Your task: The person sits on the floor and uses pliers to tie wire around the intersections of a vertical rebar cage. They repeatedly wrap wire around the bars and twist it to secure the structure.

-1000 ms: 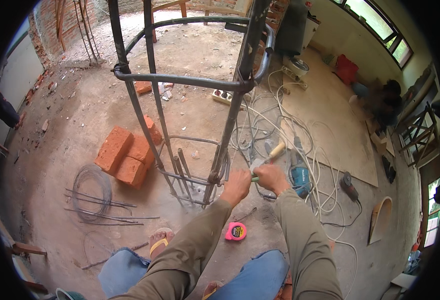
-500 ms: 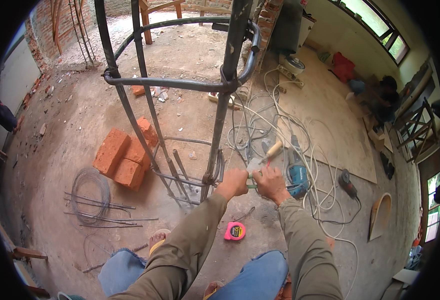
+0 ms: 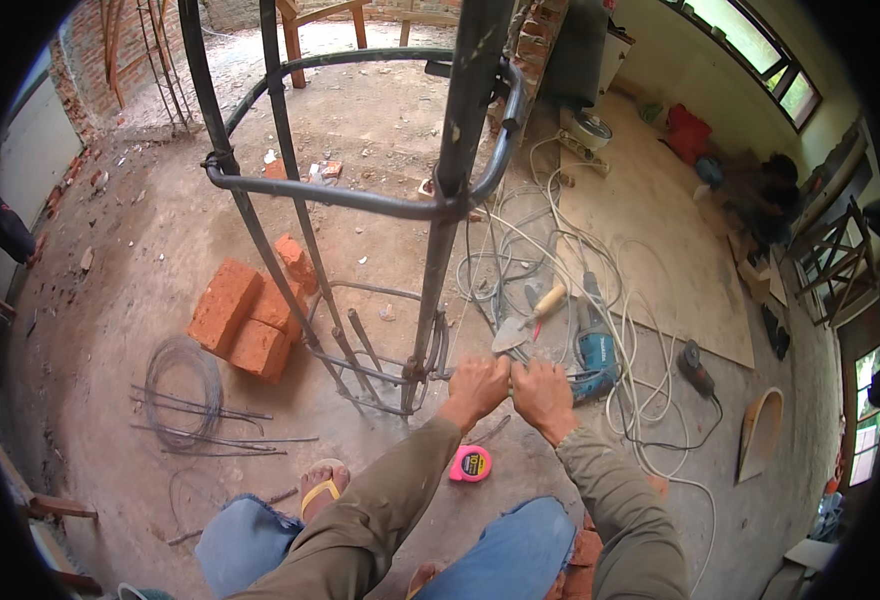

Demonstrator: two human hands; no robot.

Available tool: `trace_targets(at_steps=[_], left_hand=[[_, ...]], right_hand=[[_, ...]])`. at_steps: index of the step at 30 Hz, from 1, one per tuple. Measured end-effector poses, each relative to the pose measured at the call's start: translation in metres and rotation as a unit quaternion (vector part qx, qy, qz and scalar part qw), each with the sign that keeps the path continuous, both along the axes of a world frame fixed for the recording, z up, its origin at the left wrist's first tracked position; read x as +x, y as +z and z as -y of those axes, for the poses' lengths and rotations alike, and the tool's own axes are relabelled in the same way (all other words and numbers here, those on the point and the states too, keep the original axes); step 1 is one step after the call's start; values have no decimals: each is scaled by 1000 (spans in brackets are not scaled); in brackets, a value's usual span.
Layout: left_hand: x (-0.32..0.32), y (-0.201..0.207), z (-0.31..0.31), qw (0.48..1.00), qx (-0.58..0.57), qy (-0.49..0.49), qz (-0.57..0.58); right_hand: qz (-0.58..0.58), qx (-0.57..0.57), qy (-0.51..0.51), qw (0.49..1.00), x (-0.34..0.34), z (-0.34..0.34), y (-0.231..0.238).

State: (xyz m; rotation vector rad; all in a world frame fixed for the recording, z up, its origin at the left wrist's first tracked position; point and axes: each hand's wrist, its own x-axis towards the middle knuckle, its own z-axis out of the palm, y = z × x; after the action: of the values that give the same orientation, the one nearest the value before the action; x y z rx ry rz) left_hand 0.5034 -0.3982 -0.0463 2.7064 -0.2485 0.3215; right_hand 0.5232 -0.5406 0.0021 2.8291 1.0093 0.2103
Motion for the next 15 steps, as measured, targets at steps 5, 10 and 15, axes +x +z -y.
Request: trace_targets(at_steps=[5, 10, 15], left_hand=[[10, 14, -3, 984, -39, -6, -172], [13, 15, -4, 998, -24, 1, -51], [1, -1, 0, 1000, 15, -12, 16]], right_hand=[[19, 53, 35, 998, 10, 7, -6], [-274, -77, 16, 959, 59, -10, 16], [-404, -92, 13, 910, 61, -14, 34]])
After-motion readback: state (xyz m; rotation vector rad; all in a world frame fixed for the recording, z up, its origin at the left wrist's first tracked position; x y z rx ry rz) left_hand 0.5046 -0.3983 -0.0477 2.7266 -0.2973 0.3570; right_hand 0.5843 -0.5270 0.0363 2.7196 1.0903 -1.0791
